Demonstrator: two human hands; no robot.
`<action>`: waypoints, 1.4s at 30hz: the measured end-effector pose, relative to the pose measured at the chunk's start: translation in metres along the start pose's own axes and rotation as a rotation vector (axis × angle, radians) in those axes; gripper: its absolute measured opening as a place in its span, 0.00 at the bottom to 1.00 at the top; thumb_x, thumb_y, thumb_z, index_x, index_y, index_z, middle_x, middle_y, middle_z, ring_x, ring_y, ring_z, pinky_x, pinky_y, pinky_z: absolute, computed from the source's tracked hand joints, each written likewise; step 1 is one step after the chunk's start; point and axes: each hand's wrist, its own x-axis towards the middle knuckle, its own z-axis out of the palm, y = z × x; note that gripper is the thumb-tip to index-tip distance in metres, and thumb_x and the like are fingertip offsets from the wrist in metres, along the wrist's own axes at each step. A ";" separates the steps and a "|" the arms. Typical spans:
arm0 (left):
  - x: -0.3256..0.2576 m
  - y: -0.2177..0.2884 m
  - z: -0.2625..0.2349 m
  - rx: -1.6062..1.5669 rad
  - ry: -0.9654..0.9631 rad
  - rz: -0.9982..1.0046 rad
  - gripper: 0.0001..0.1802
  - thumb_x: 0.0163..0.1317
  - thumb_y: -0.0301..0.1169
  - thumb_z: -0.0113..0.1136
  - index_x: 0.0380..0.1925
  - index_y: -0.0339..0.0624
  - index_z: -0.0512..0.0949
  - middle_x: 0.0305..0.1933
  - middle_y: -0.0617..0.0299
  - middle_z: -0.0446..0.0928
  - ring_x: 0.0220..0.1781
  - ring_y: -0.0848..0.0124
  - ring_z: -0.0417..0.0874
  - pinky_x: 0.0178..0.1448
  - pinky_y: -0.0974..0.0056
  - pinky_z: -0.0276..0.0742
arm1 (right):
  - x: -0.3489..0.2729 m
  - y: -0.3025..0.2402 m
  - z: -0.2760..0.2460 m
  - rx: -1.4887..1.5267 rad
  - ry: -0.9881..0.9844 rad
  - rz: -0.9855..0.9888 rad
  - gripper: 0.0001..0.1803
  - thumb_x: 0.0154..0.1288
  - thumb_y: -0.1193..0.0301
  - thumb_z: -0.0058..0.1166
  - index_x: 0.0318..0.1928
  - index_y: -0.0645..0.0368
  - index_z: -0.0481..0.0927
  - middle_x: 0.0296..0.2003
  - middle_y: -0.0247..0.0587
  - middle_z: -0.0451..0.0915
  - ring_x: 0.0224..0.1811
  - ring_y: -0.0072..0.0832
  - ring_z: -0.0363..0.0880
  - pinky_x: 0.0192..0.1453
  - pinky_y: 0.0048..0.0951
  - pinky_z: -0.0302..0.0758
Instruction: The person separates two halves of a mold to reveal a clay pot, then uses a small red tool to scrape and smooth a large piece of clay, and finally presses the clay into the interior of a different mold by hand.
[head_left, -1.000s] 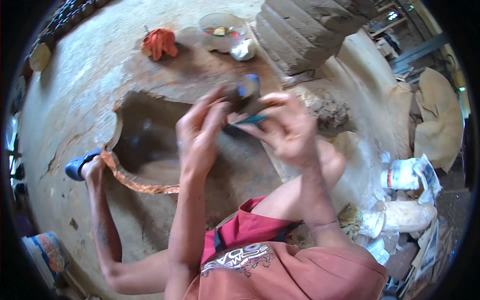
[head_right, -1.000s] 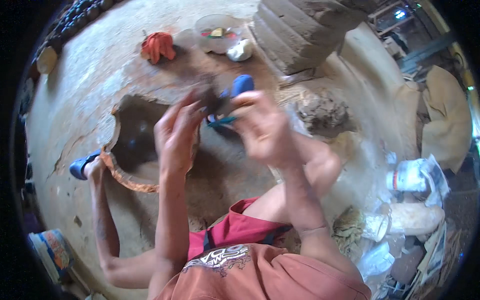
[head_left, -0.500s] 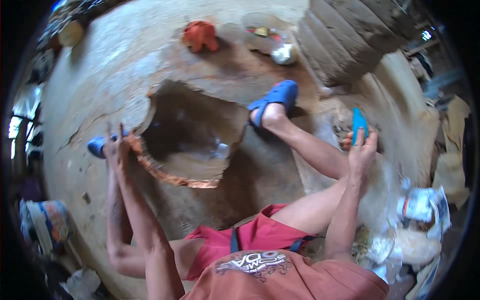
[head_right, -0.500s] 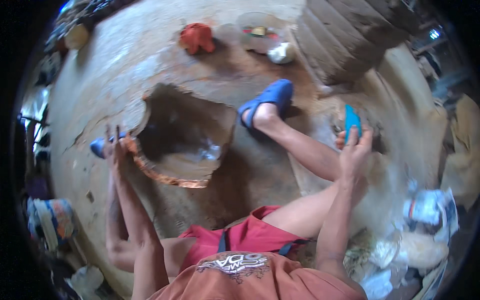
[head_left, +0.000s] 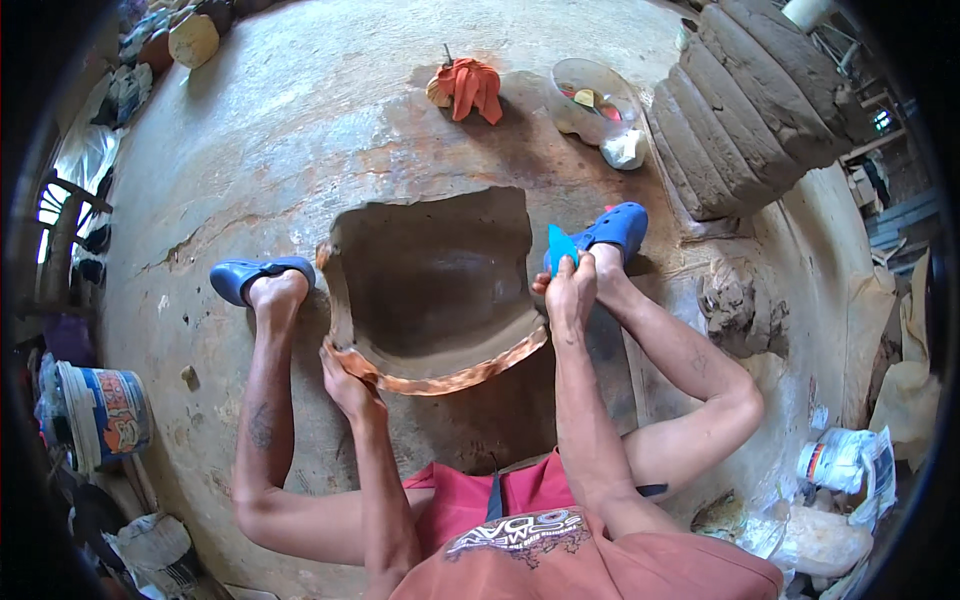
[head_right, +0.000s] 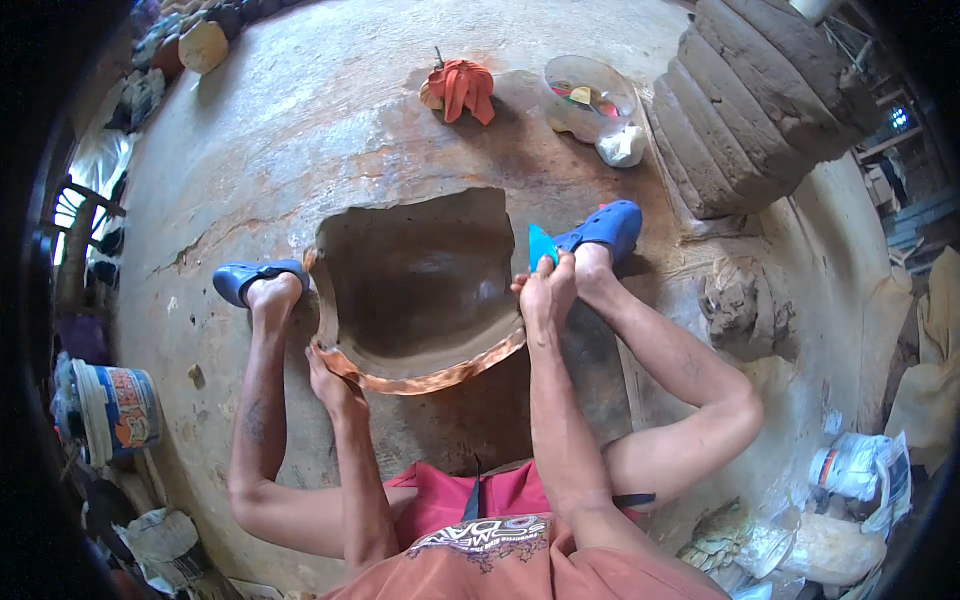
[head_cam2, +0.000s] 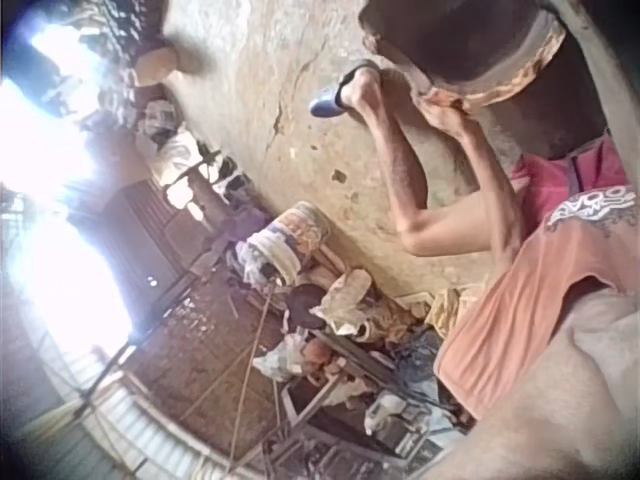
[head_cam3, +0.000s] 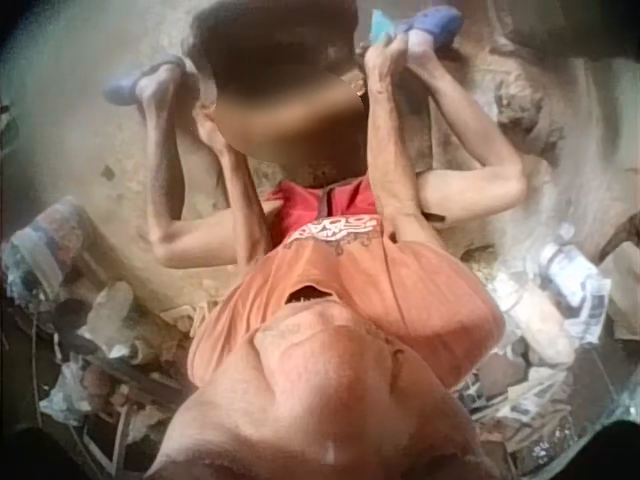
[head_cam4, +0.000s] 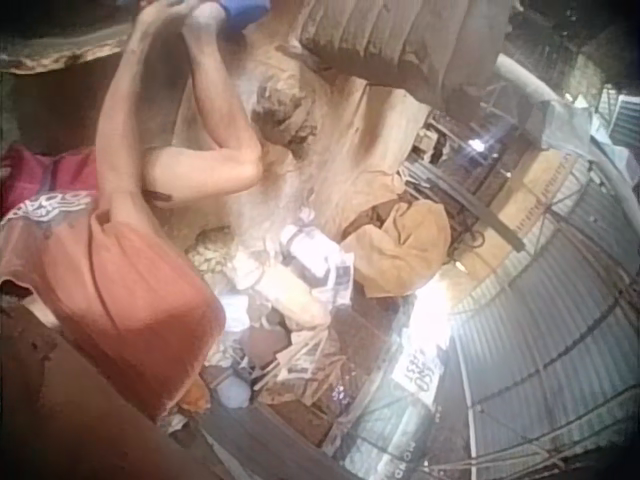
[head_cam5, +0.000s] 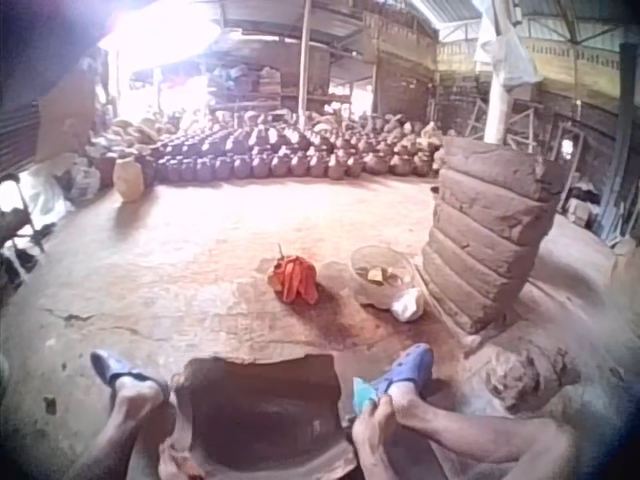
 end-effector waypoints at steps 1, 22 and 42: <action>-0.016 0.000 -0.004 0.015 0.076 -0.024 0.29 0.82 0.51 0.47 0.74 0.49 0.68 0.62 0.61 0.76 0.57 0.69 0.80 0.57 0.61 0.81 | 0.002 -0.006 0.015 -0.032 -0.022 0.014 0.15 0.83 0.72 0.43 0.62 0.65 0.70 0.32 0.45 0.81 0.23 0.30 0.85 0.23 0.30 0.84; 0.130 0.055 0.305 1.595 -1.108 0.533 0.32 0.62 0.44 0.72 0.64 0.43 0.81 0.61 0.44 0.83 0.60 0.47 0.85 0.67 0.53 0.79 | 0.023 -0.002 0.111 0.080 -0.095 0.084 0.14 0.83 0.69 0.42 0.39 0.67 0.72 0.24 0.49 0.83 0.20 0.36 0.85 0.18 0.37 0.81; 0.170 0.044 0.288 1.068 -1.121 0.392 0.24 0.60 0.37 0.77 0.53 0.35 0.85 0.42 0.58 0.87 0.44 0.73 0.84 0.50 0.62 0.79 | -0.056 -0.013 0.169 0.104 -0.594 0.103 0.11 0.81 0.73 0.39 0.42 0.68 0.71 0.24 0.47 0.81 0.19 0.32 0.84 0.19 0.34 0.81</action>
